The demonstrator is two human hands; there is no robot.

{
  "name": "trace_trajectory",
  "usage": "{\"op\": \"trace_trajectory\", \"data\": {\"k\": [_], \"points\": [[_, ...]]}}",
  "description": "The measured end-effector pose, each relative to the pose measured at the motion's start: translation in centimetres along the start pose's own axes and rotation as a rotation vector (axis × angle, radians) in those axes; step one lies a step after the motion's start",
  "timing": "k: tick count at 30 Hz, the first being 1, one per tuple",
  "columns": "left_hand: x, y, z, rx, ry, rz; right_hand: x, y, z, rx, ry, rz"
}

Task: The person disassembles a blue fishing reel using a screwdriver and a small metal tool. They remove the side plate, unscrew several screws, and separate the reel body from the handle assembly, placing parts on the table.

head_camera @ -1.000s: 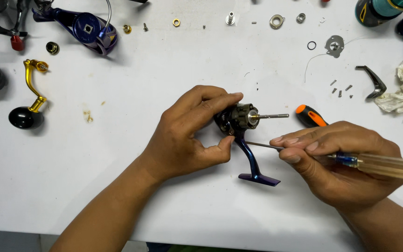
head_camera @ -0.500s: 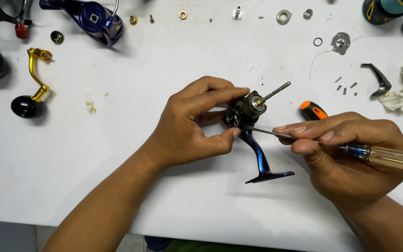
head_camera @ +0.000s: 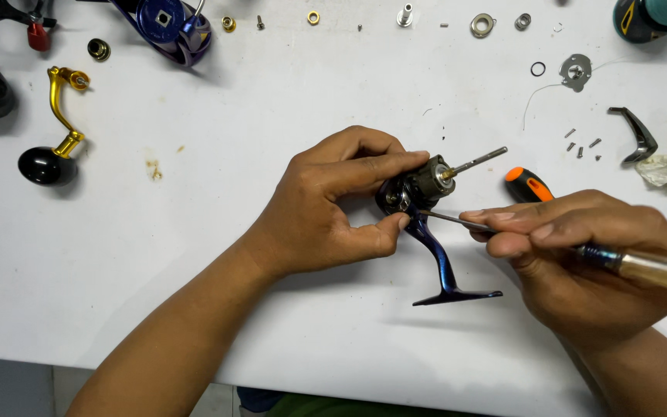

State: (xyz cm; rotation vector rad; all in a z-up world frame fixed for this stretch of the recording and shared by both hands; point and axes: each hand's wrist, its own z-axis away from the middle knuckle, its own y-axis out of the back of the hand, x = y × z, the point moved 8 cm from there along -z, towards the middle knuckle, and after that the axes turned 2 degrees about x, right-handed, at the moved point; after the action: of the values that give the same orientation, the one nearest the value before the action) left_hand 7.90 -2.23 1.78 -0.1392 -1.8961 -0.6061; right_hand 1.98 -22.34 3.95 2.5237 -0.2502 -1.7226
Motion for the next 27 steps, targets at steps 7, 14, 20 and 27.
{"op": "trace_trajectory", "data": {"k": [7,14,20,27], "points": [[-0.2,0.2,0.1,0.05,0.049,-0.001,1.2,0.0,0.0,0.136,-0.252,0.066],[0.0,0.2,0.1,0.061,0.034,-0.019,1.6,0.1,-0.2,0.165,-0.228,0.067],[0.0,0.1,0.2,0.071,0.031,-0.055,1.4,0.1,-0.3,0.128,-0.184,0.081],[0.3,0.1,0.4,0.099,-0.003,-0.072,2.6,0.3,0.2,0.209,-0.363,0.063]]}}
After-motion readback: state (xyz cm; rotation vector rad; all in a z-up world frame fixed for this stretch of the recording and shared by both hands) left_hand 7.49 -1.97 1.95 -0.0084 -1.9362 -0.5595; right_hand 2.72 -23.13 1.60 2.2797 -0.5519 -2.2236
